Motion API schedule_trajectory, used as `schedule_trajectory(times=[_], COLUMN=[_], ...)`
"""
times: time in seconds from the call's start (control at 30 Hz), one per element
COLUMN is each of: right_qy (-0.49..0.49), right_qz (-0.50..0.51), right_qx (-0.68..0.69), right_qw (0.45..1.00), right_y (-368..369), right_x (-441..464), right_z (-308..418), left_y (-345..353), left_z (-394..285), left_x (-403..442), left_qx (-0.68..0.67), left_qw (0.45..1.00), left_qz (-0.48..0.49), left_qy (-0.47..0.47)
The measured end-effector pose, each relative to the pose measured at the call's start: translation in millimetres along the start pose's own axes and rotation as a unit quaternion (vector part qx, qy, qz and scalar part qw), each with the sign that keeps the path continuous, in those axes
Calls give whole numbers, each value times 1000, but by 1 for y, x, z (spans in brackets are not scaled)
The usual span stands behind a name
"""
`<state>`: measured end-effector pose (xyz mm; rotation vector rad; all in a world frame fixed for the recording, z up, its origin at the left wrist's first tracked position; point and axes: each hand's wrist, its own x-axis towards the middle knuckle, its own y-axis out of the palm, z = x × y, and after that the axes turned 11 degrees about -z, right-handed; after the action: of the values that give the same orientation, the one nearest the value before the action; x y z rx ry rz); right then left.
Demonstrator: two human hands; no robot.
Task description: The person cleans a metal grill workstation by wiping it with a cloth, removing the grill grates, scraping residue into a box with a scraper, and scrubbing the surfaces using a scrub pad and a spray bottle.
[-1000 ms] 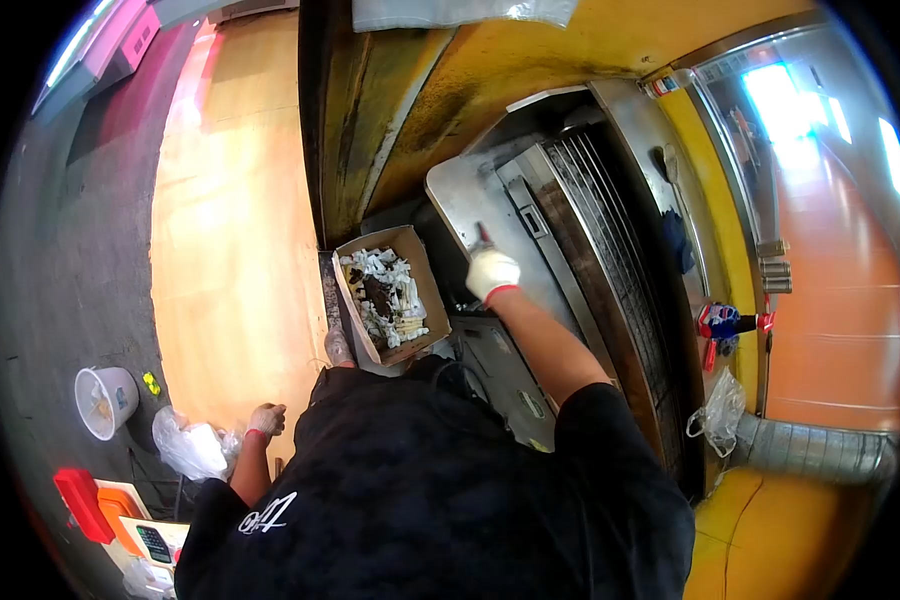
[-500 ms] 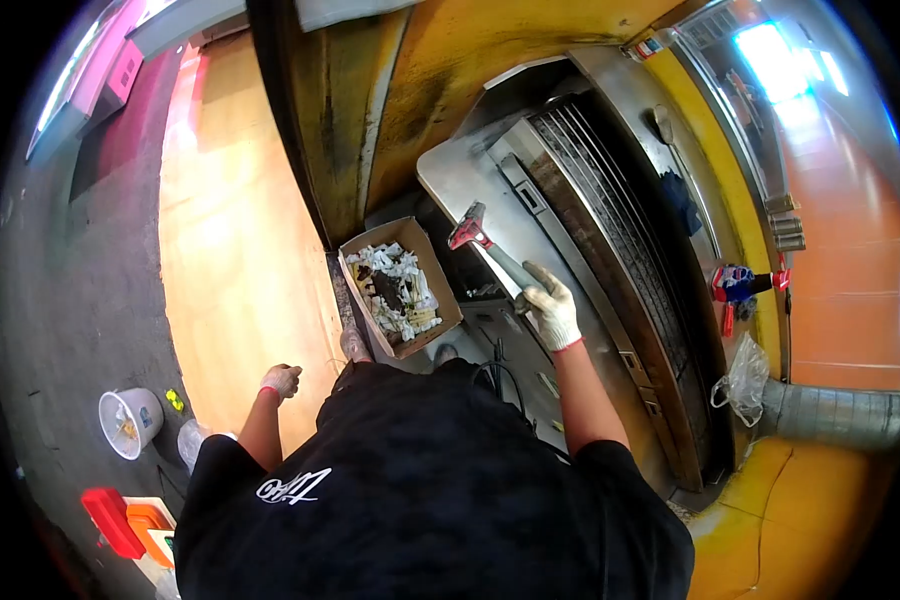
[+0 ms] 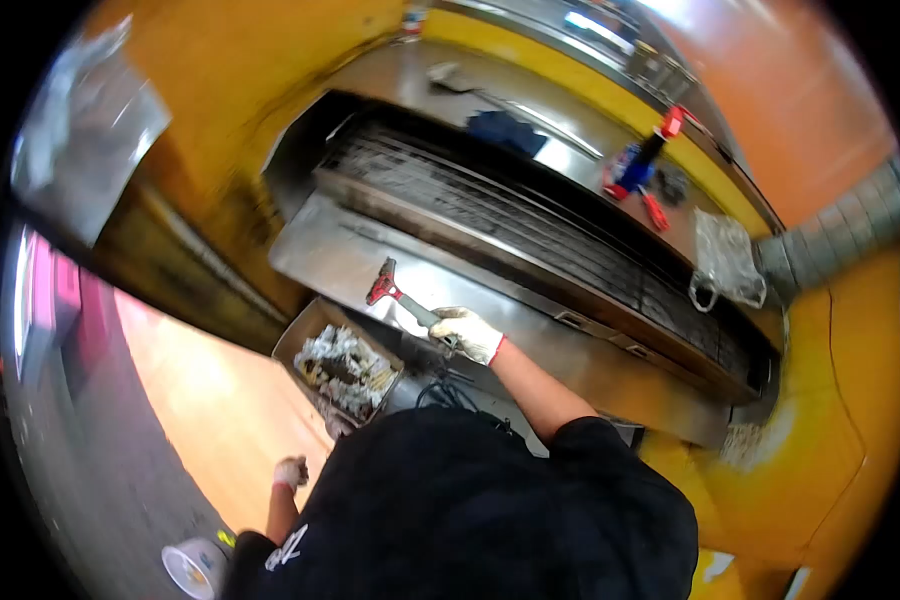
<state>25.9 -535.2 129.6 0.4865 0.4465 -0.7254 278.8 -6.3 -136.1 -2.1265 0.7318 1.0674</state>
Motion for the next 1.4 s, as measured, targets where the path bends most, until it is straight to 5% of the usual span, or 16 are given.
schedule_trajectory(times=[0.1,0.17,0.2,0.23,0.3,0.37,0.47,0.77,0.9,0.97,1.07,1.17,1.27,1.3,1.33,1.4], right_qy=[-59,-202,-282,-328,-365,-407,-315,-261,-188,-193,-289,-282,-174,-22,132,-20], right_qz=[10,-88,-155,-241,-350,-471,-536,-543,-790,-811,-761,-742,-627,-506,-231,207], right_qx=[179,127,93,64,89,72,-1,-142,-198,-235,-256,-282,-175,-448,-570,-640], right_qw=[982,967,942,911,858,779,783,786,549,500,522,539,739,737,777,740], right_y=[-55,-117,-150,-179,-216,-292,-381,-532,-497,-498,-442,-396,-347,-364,-338,-402], right_x=[-48,-62,-67,-79,-109,-109,-129,-103,-139,-145,-171,-172,-193,-192,-218,-231], right_z=[40,53,54,62,92,113,168,246,238,205,134,11,-130,-196,-208,-389], left_y=[22,33,32,31,49,48,51,76,88,91,84,96,99,99,99,99], left_z=[18,32,29,24,16,26,30,-50,-56,-40,19,61,82,73,63,37], left_x=[-19,-30,-44,-60,-81,-91,-94,-143,-149,-156,-127,-84,-83,-87,-91,-101], left_qx=[-34,1,298,544,549,442,230,-3,19,49,188,208,352,316,254,190], left_qw=[999,1000,944,779,750,872,970,993,993,992,953,971,933,946,964,975], left_qz=[-21,-24,35,23,13,-12,-55,-114,-111,-100,-40,-95,-27,12,51,94], left_qy=[-35,-18,139,311,369,210,61,3,35,55,233,75,73,68,55,66])
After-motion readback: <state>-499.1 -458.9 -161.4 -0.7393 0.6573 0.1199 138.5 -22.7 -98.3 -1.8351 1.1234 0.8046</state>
